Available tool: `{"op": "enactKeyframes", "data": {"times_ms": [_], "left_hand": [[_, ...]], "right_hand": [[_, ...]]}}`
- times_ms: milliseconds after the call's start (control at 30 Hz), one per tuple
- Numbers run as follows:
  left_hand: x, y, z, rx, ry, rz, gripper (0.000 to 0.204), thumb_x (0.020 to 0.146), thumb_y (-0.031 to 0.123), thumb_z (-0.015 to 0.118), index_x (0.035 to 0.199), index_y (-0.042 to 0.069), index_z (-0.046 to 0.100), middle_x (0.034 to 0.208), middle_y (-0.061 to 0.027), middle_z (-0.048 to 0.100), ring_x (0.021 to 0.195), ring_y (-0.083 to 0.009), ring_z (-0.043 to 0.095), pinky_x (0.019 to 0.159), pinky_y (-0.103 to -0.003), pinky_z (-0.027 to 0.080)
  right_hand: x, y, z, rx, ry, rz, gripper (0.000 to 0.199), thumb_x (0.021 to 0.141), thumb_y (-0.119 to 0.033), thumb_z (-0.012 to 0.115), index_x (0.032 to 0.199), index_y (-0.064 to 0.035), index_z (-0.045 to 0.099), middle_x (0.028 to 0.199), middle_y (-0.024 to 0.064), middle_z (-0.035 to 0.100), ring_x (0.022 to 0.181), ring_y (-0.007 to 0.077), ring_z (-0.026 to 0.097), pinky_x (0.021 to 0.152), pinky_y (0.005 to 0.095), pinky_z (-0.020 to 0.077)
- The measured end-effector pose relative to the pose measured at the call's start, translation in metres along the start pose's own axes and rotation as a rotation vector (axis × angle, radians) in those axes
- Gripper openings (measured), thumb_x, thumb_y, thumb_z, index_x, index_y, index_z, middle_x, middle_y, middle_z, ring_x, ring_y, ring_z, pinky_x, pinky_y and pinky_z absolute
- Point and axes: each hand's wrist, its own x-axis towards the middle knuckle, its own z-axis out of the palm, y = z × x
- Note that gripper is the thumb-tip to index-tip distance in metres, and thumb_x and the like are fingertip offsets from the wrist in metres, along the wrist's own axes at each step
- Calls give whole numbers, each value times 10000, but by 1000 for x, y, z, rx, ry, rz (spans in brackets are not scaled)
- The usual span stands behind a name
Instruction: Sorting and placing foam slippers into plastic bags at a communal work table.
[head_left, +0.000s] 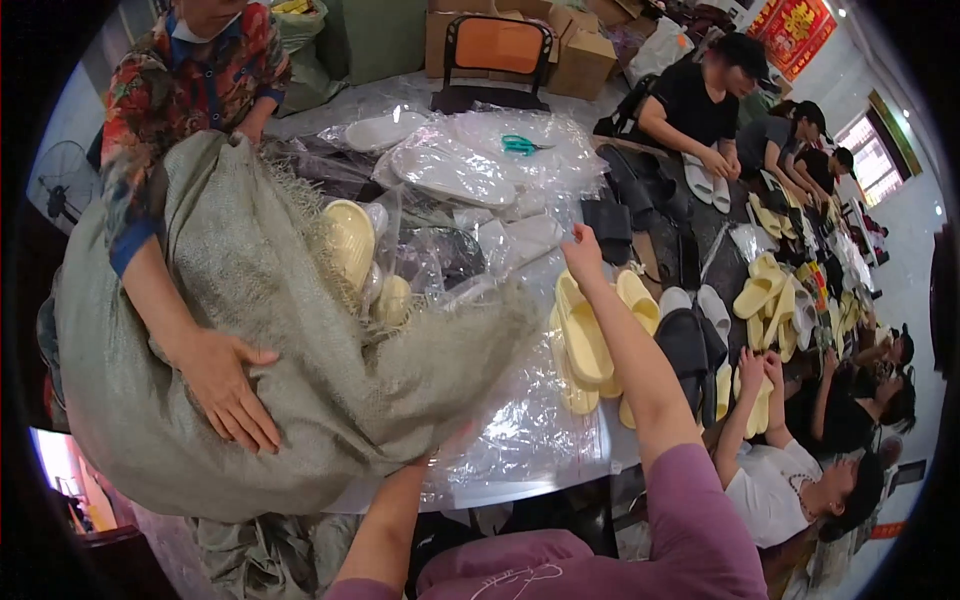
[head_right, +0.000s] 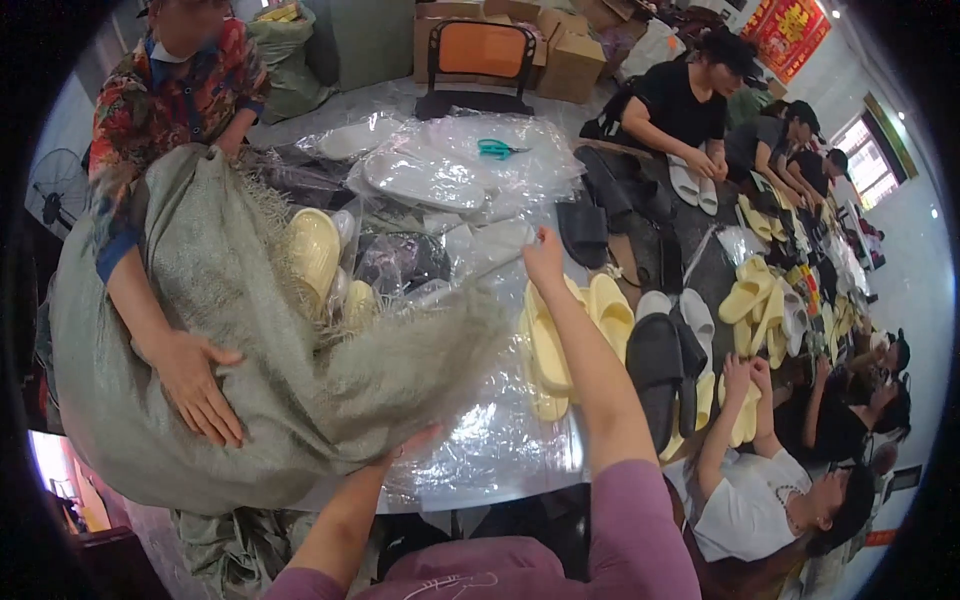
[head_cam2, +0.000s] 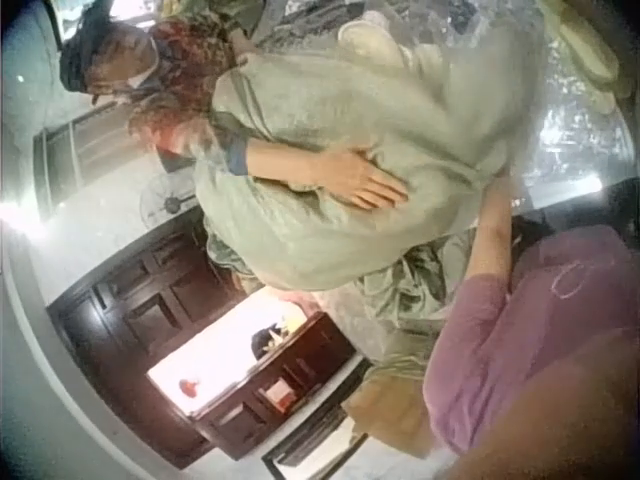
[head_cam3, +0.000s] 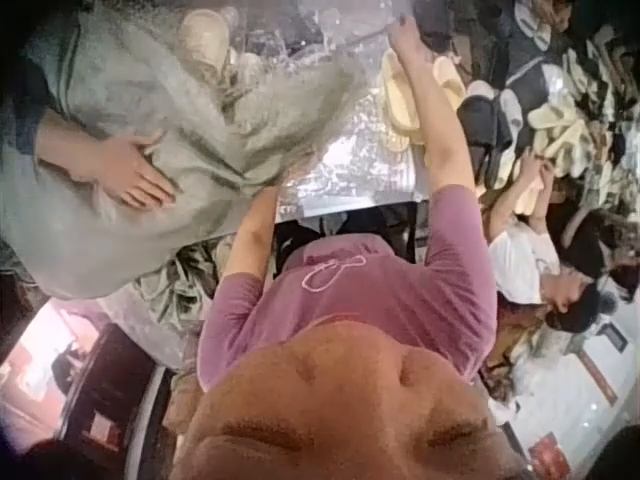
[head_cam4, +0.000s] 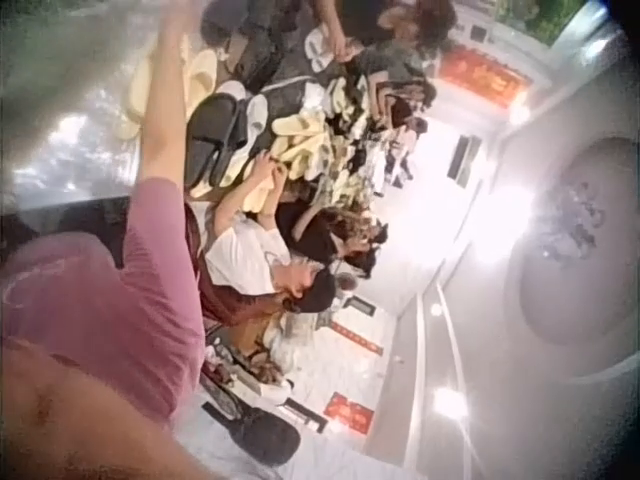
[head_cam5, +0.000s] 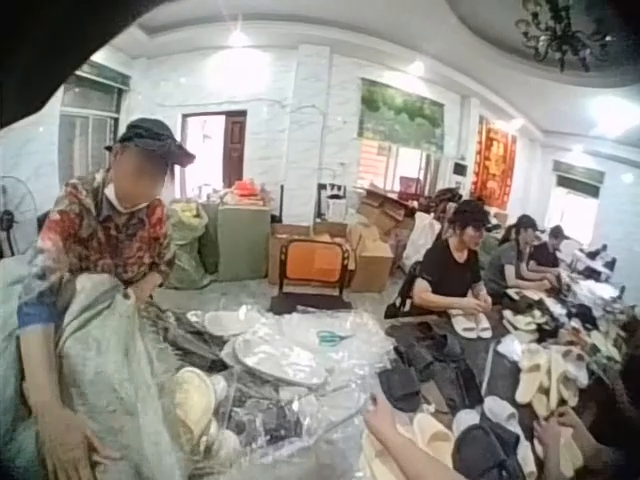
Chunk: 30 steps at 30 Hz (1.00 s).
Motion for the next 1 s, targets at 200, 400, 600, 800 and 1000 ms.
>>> {"op": "enactKeyframes", "data": {"times_ms": [200,400,600,800,1000], "left_hand": [[-9,4,-10,-736,-69,-8,990,698,724,510,1404,90,229,1445,-165,242,1313,-356,231,1073,-452,196],[-13,75,-26,390,-297,-512,1026,684,731,522,1442,171,116,1469,-129,208,1350,-336,174,1092,-433,165],[-16,101,-29,904,60,-232,1161,608,687,627,1442,241,-46,1499,-100,-132,1368,-333,-132,1025,-616,-90],[-24,134,-27,920,50,-295,1204,551,620,712,1450,226,15,1491,-115,-158,1353,-390,-135,1052,-598,-12],[-14,130,-17,972,76,-128,1171,535,585,744,1427,119,145,1475,-189,98,1357,-386,64,1089,-512,59]], "right_hand": [[55,36,79,295,48,370,491,776,-206,656,1129,89,484,1064,172,591,1000,259,553,861,353,419],[72,2,89,539,-96,341,255,833,-296,603,905,-55,649,764,-12,567,748,103,495,688,281,382],[83,-185,-11,700,113,-205,181,885,-221,576,853,-44,599,770,-15,561,745,75,480,683,246,405],[-32,-294,-181,696,64,-355,167,890,-177,551,850,-15,555,771,3,565,730,69,487,674,237,412],[-173,-282,-263,851,-122,-112,213,940,-187,479,970,13,544,932,64,611,882,125,596,810,251,472]]}}
